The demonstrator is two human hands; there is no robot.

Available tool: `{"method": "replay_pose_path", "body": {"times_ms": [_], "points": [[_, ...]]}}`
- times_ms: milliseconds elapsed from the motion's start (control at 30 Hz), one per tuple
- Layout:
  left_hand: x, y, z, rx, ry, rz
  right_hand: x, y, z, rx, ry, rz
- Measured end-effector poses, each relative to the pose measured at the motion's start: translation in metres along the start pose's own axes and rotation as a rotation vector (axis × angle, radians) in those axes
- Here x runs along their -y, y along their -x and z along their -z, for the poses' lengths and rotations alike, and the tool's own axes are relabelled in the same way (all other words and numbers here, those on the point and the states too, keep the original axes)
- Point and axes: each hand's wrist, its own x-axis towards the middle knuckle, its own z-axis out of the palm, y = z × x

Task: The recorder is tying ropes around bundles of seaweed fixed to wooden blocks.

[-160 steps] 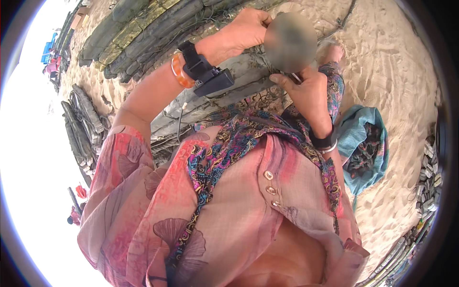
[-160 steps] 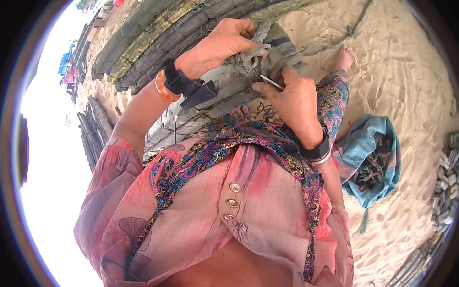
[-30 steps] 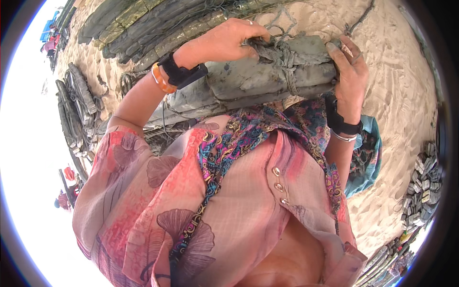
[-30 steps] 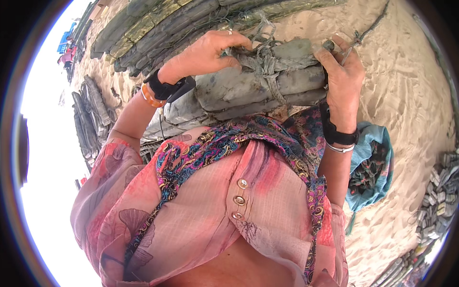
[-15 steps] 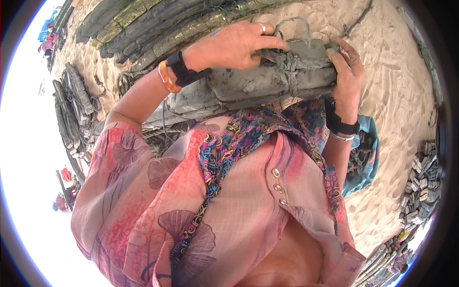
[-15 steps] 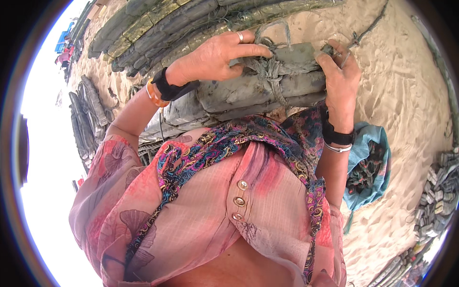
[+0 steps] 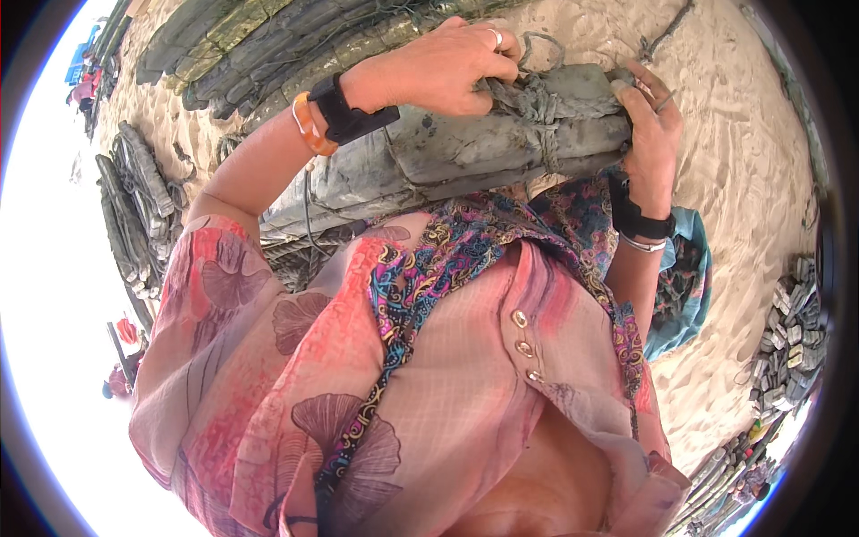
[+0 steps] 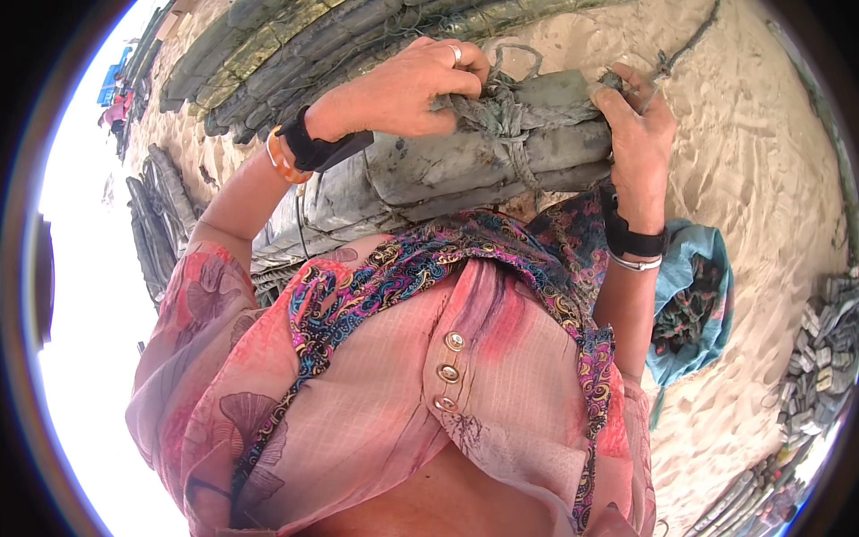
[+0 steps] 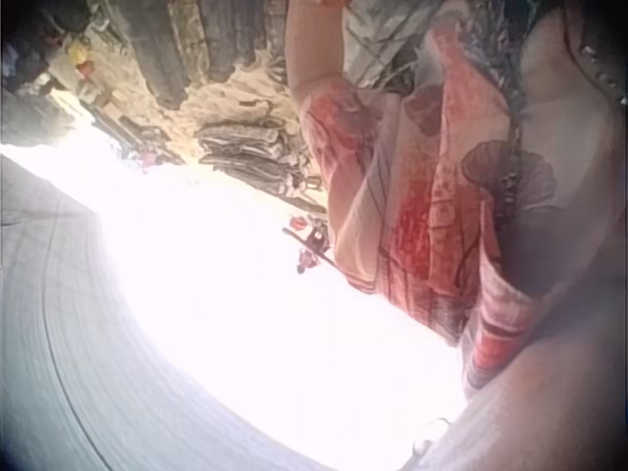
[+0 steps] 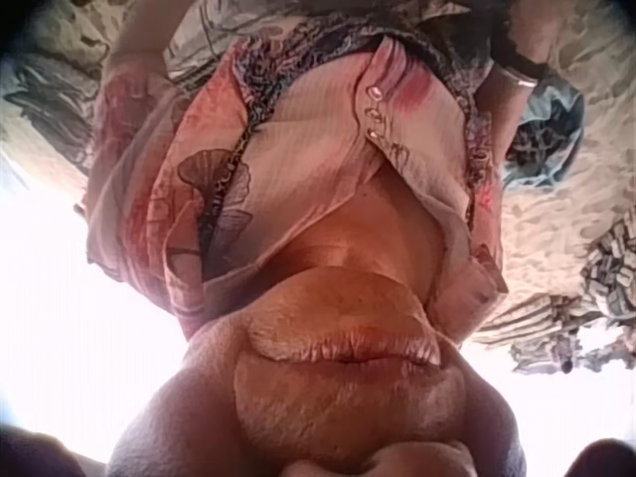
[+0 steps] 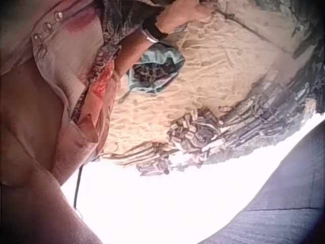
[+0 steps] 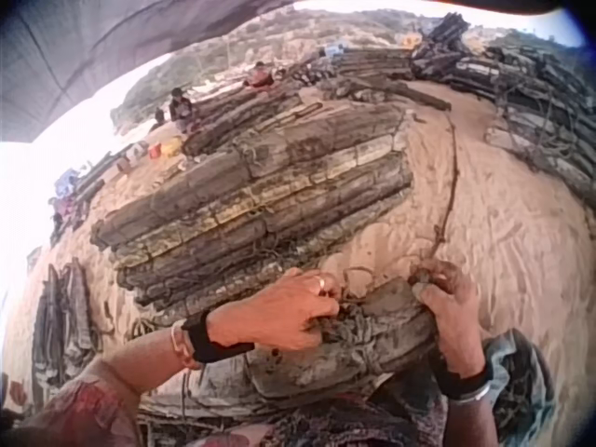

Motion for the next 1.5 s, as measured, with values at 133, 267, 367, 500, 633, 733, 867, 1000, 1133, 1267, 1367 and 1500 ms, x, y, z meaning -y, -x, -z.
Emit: {"method": "replay_pose_path", "body": {"times_ms": [133,267,367,500,633,733,867,1000,1133,1267,1367,1500], "points": [[0.005,0.008,-0.008,-0.028,0.227,0.021,-0.006,-0.004,0.003,0.015,-0.029,-0.017],[0.002,0.011,-0.001,0.042,0.322,0.08,-0.006,-0.004,0.005,0.014,-0.011,-0.014],[0.007,0.003,0.008,0.169,0.478,0.122,0.001,0.001,0.001,-0.024,0.049,0.008],[0.011,-0.014,0.02,0.422,0.549,0.137,0.023,0.015,-0.007,-0.12,0.321,0.083],[0.008,-0.012,0.023,0.462,0.547,0.204,0.057,0.041,-0.018,-0.025,0.687,0.379],[0.015,-0.01,0.016,0.405,0.647,0.255,0.054,0.048,-0.037,0.303,0.727,0.618],[0.02,-0.026,0.022,0.539,0.769,0.26,0.053,0.055,-0.06,0.49,1.075,0.765],[0.016,-0.025,0.026,0.63,0.912,0.348,0.047,0.058,-0.074,0.473,1.133,0.787],[0.019,-0.014,0.017,0.526,0.91,0.347,0.035,0.059,-0.077,0.401,1.139,0.848],[0.021,-0.016,0.021,0.53,0.964,0.405,0.037,0.064,-0.08,0.44,1.028,0.847],[0.021,-0.018,0.02,0.569,1.016,0.431,0.031,0.063,-0.085,0.397,1.027,0.906],[0.032,-0.006,-0.01,0.344,1.072,0.447,0.034,0.064,-0.09,0.42,1.148,0.881]]}}
